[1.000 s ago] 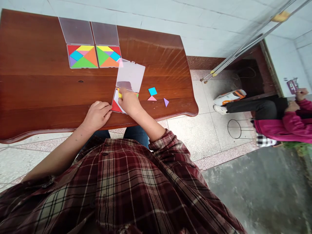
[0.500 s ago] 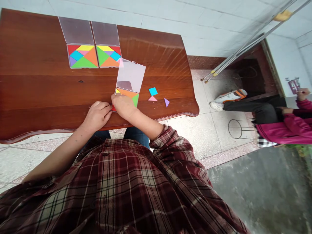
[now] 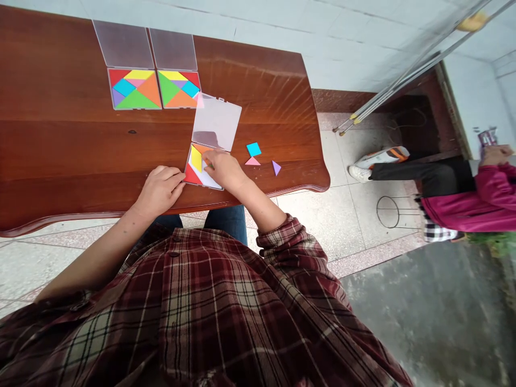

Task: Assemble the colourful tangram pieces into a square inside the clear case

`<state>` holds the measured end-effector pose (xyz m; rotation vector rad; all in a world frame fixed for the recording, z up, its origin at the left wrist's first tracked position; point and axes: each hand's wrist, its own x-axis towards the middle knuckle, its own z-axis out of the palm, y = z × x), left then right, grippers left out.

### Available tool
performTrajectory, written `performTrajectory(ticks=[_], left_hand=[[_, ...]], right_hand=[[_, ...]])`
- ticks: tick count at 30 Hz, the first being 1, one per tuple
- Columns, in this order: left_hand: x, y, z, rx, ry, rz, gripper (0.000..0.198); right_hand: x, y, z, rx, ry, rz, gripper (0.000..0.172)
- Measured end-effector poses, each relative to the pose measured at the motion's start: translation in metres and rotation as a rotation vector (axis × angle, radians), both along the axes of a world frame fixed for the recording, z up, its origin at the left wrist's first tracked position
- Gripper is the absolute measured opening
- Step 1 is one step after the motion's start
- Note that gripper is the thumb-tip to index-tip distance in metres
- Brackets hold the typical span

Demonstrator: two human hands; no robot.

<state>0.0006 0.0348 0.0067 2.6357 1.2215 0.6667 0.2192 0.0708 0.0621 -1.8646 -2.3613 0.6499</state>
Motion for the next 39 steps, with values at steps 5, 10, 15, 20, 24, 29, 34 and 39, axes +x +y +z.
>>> performTrajectory(ticks=[5, 10, 15, 20, 24, 29, 34, 39], left_hand=[[0.000, 0.000, -0.001, 0.004, 0.002, -0.006, 0.029], [0.000, 0.000, 0.000, -0.016, -0.007, -0.004, 0.029], [0.000, 0.001, -0.001, -0.023, -0.005, -0.005, 0.030], [0.001, 0.000, -0.001, -0.027, -0.018, 0.002, 0.030], [0.001, 0.000, 0.000, -0.025, -0.006, -0.002, 0.031], [0.001, 0.000, 0.001, -0.014, 0.010, -0.002, 0.030], [0.001, 0.001, -0.001, -0.004, 0.004, -0.010, 0.030], [0.000, 0.002, -0.002, -0.008, -0.013, 0.001, 0.028]], right_hand=[[-0.012, -0.002, -0.006, -0.029, -0.047, 0.038, 0.039], [-0.013, 0.002, -0.005, -0.044, -0.056, 0.040, 0.038], [-0.011, 0.001, 0.001, 0.003, -0.074, -0.025, 0.041], [-0.017, 0.001, 0.002, -0.012, -0.092, 0.013, 0.043], [-0.023, 0.002, 0.002, -0.016, -0.082, 0.037, 0.043], [-0.027, 0.005, -0.001, -0.024, -0.081, 0.046, 0.040], [-0.022, 0.008, -0.008, 0.014, -0.012, 0.033, 0.039], [0.012, 0.007, -0.004, 0.171, 0.056, -0.135, 0.035]])
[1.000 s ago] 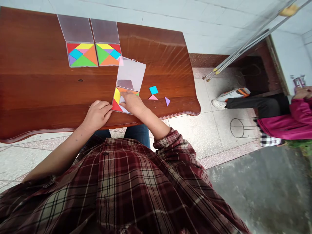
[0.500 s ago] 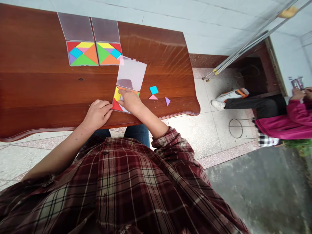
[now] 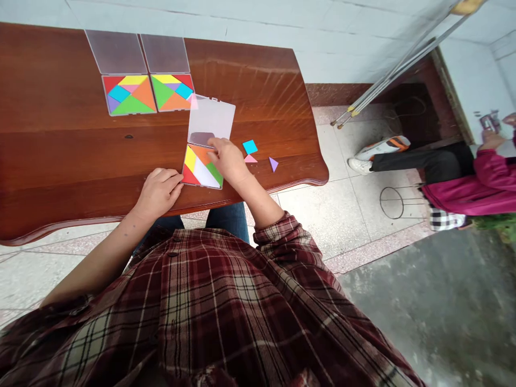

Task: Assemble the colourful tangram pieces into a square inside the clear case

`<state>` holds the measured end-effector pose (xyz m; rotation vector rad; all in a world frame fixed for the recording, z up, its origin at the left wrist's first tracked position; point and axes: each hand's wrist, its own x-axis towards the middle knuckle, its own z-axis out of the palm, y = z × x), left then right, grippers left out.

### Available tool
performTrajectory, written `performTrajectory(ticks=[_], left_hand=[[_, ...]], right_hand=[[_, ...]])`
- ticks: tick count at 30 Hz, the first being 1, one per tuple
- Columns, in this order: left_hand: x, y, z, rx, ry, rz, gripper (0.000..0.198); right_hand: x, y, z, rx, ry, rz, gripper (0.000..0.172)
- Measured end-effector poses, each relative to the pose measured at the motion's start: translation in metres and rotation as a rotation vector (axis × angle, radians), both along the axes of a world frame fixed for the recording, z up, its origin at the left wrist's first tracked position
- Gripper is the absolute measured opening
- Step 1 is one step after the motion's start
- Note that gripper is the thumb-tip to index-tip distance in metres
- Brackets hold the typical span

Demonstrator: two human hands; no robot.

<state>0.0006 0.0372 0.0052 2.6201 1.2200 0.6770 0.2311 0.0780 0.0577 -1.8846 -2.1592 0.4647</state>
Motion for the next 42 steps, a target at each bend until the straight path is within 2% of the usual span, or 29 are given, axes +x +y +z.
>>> performTrajectory(ticks=[4, 9, 13, 16, 21, 26, 30, 32, 35, 37, 42], left_hand=[[-0.002, 0.001, 0.000, 0.007, -0.006, 0.005, 0.026], [-0.005, 0.003, 0.000, 0.011, 0.001, 0.009, 0.027], [-0.007, 0.004, 0.000, 0.023, -0.009, 0.008, 0.026], [-0.008, 0.006, 0.001, 0.039, -0.018, -0.008, 0.025], [-0.009, 0.008, 0.002, 0.076, -0.029, -0.002, 0.024], [-0.009, 0.009, 0.001, 0.071, -0.025, -0.014, 0.024], [-0.009, 0.009, 0.002, 0.048, -0.023, -0.013, 0.024], [-0.008, 0.009, 0.002, 0.039, -0.021, -0.004, 0.024], [-0.008, 0.007, 0.001, 0.026, -0.011, 0.003, 0.024], [-0.008, 0.006, 0.001, 0.004, -0.001, 0.009, 0.024], [-0.007, 0.005, -0.001, -0.062, 0.006, 0.020, 0.024]], right_hand=[[0.048, -0.007, 0.001, 0.085, 0.013, -0.138, 0.032], [0.109, -0.018, -0.014, 0.159, 0.011, -0.293, 0.032], [0.135, -0.023, -0.022, 0.177, 0.050, -0.417, 0.030], [0.138, -0.023, -0.021, 0.153, 0.081, -0.433, 0.030], [0.127, -0.013, -0.016, 0.057, 0.071, -0.356, 0.028], [0.117, 0.008, -0.009, -0.002, -0.030, -0.199, 0.030], [0.111, 0.033, -0.004, -0.056, -0.146, 0.014, 0.032], [0.111, 0.046, -0.004, -0.102, -0.184, 0.081, 0.028], [0.116, 0.061, -0.010, -0.113, -0.176, 0.083, 0.020], [0.123, 0.067, -0.015, -0.108, -0.142, 0.058, 0.020], [0.141, 0.065, -0.013, -0.117, -0.101, -0.021, 0.022]])
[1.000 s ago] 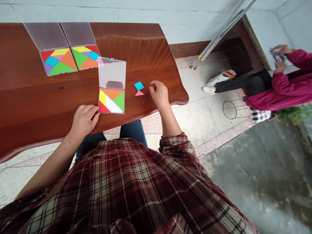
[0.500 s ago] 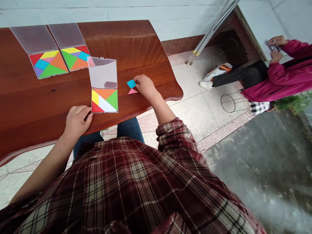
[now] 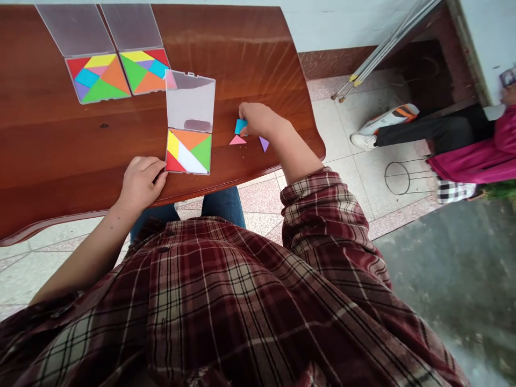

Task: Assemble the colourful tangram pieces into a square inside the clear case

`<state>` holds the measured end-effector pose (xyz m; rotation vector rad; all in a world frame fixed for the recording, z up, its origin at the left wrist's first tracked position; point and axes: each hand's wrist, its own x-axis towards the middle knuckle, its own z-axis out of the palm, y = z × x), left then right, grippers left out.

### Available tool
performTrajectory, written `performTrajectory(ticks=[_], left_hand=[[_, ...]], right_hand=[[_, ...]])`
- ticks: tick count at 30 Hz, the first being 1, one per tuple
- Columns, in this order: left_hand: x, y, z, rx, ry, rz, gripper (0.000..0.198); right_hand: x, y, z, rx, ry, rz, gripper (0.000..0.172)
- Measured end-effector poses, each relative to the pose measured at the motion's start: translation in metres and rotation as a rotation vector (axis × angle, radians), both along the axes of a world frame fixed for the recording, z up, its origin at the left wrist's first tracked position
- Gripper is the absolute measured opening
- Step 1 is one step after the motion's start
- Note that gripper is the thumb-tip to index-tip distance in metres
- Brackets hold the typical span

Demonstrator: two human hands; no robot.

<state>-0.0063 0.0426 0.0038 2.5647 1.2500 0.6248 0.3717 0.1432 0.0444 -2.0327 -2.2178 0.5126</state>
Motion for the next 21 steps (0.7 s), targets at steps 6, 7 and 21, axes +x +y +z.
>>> performTrajectory(ticks=[6, 7, 21], left_hand=[[0.002, 0.000, 0.000, -0.005, -0.012, 0.015, 0.024], [0.002, -0.001, 0.000, -0.004, -0.014, 0.016, 0.025], [0.004, -0.003, -0.001, 0.008, -0.022, 0.002, 0.028]], right_hand=[[-0.020, -0.029, 0.026, 0.057, 0.370, -0.242, 0.022], [-0.031, -0.037, 0.028, 0.032, 0.469, -0.267, 0.006], [-0.137, -0.083, -0.004, -0.095, 0.426, 0.017, 0.014]])
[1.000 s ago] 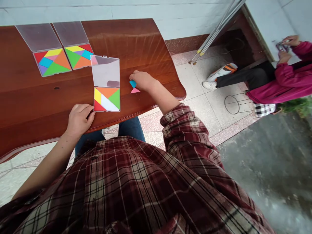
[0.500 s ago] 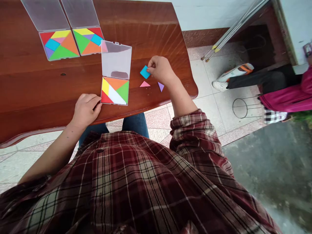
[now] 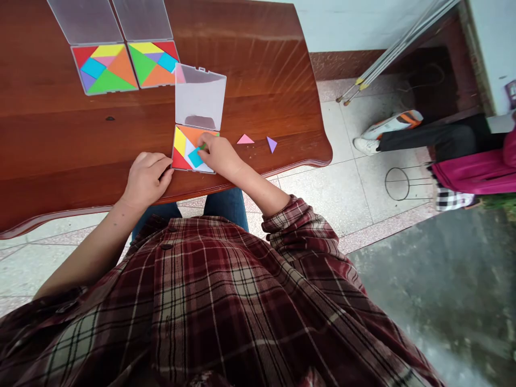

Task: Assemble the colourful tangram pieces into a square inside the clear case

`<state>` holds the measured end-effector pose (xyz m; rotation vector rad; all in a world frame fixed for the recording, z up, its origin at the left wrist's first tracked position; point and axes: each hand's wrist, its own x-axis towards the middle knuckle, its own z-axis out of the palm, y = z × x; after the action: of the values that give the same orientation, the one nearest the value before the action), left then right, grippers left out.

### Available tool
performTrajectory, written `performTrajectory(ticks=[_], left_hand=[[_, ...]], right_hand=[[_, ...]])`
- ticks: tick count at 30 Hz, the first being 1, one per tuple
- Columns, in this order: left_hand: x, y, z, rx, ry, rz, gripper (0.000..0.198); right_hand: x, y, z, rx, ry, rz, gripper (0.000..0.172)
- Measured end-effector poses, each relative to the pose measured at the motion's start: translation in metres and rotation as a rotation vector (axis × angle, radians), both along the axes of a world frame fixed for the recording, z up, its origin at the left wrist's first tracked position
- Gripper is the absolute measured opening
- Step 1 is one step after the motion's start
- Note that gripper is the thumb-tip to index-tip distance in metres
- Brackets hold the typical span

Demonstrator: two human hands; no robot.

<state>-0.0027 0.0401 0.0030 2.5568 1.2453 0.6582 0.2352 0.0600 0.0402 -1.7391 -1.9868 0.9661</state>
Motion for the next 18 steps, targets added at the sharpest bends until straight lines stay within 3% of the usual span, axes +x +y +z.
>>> performTrajectory(ticks=[6, 12, 18], left_hand=[[0.001, 0.000, 0.000, -0.012, -0.018, 0.007, 0.026], [0.001, -0.001, 0.001, -0.024, -0.010, 0.004, 0.027], [0.000, -0.001, 0.002, -0.024, -0.004, 0.006, 0.028]], right_hand=[[-0.001, -0.001, 0.007, 0.016, -0.203, 0.116, 0.022], [0.002, 0.004, 0.004, 0.071, -0.243, 0.175, 0.026], [0.005, 0.003, 0.014, 0.035, -0.274, 0.247, 0.041]])
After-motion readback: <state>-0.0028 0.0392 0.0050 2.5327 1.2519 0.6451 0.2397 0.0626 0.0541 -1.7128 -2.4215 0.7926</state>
